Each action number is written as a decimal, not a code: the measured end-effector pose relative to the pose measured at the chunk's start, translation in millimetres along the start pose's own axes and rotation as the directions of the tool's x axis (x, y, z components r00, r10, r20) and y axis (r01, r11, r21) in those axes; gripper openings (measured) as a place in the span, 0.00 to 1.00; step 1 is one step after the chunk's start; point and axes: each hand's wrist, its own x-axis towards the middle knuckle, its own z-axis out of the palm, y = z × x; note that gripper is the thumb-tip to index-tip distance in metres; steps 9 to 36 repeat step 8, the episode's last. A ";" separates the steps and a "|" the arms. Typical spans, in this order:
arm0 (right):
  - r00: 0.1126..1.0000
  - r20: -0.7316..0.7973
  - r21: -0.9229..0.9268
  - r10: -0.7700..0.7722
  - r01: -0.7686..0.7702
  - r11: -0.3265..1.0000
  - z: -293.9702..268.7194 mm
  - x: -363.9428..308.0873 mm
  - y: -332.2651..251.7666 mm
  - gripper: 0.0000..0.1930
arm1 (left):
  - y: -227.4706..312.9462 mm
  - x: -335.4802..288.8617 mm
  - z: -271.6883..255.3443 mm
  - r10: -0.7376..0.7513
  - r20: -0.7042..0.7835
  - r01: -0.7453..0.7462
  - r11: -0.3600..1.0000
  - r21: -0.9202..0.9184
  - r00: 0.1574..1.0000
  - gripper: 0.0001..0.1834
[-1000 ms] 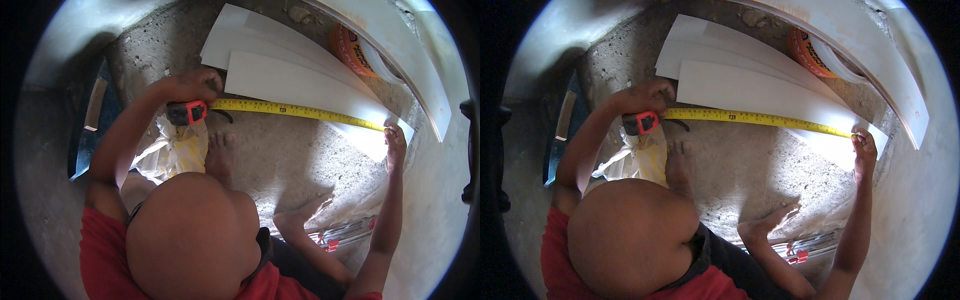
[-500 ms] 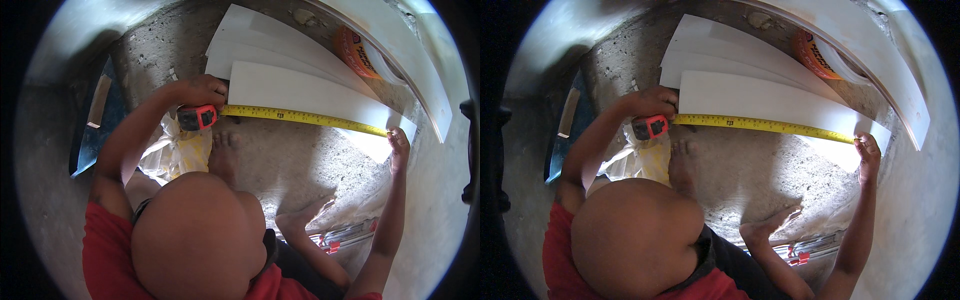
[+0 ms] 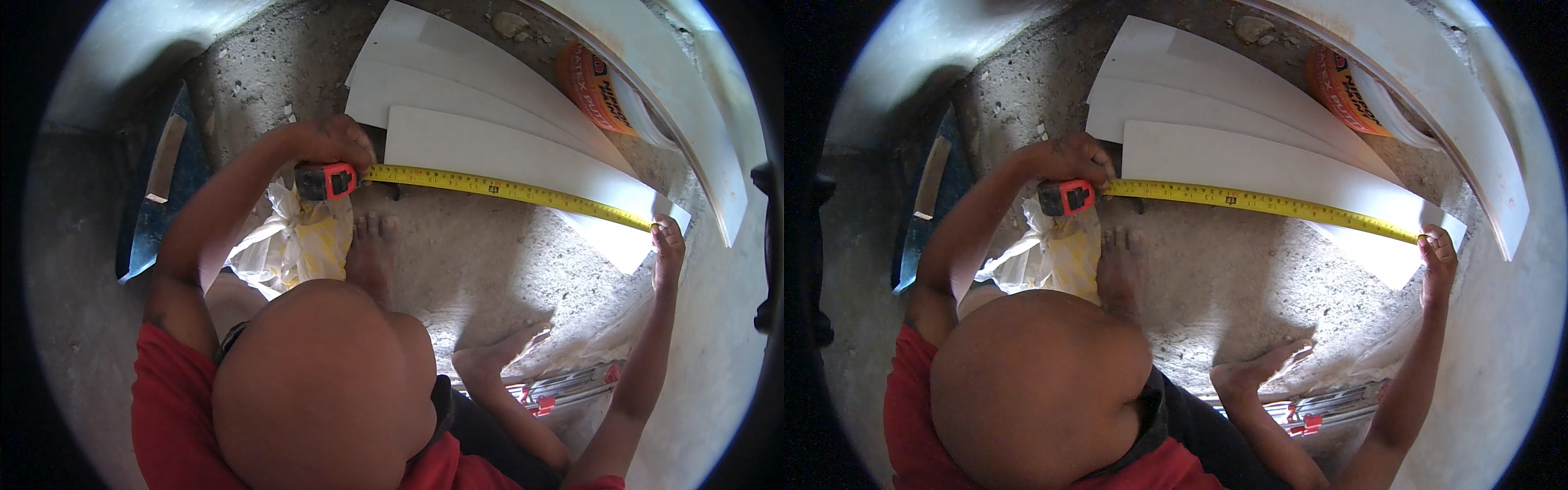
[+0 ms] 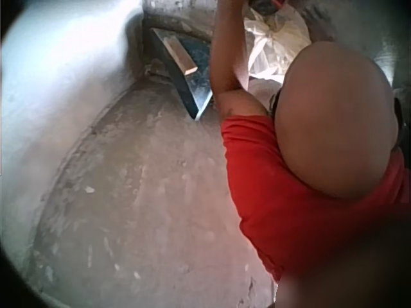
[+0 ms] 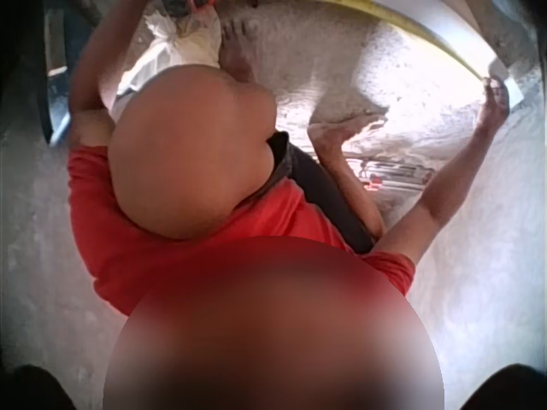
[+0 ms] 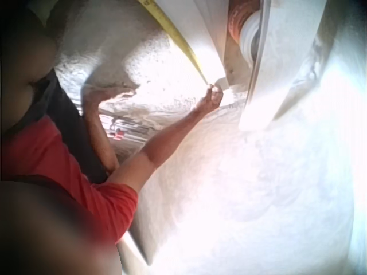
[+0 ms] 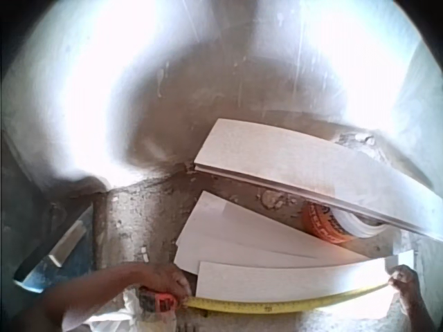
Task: The person gathers white rectangular panels from a pile, carries them down a staircase, and places them on the floor. Then the person sits and uses a tape measure to measure the length of each panel, arranging them in a stack.
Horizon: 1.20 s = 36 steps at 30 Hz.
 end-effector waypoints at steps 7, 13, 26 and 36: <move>0.994 0.045 -0.170 -0.095 0.101 0.980 -26.4 17.1 28.6 0.17 | 8.3 0.2 -1.1 -0.003 0.023 0.003 1.000 0.008 1.000 0.17; 0.986 0.101 -0.207 -0.134 0.153 0.966 -31.3 22.8 36.8 0.17 | 9.2 0.2 -2.0 -0.011 0.033 0.010 1.000 0.012 0.999 0.17; 0.986 0.101 -0.207 -0.134 0.153 0.966 -31.3 22.8 36.8 0.17 | 9.2 0.2 -2.0 -0.011 0.033 0.010 1.000 0.012 0.999 0.17; 0.986 0.101 -0.207 -0.134 0.153 0.966 -31.3 22.8 36.8 0.17 | 9.2 0.2 -2.0 -0.011 0.033 0.010 1.000 0.012 0.999 0.17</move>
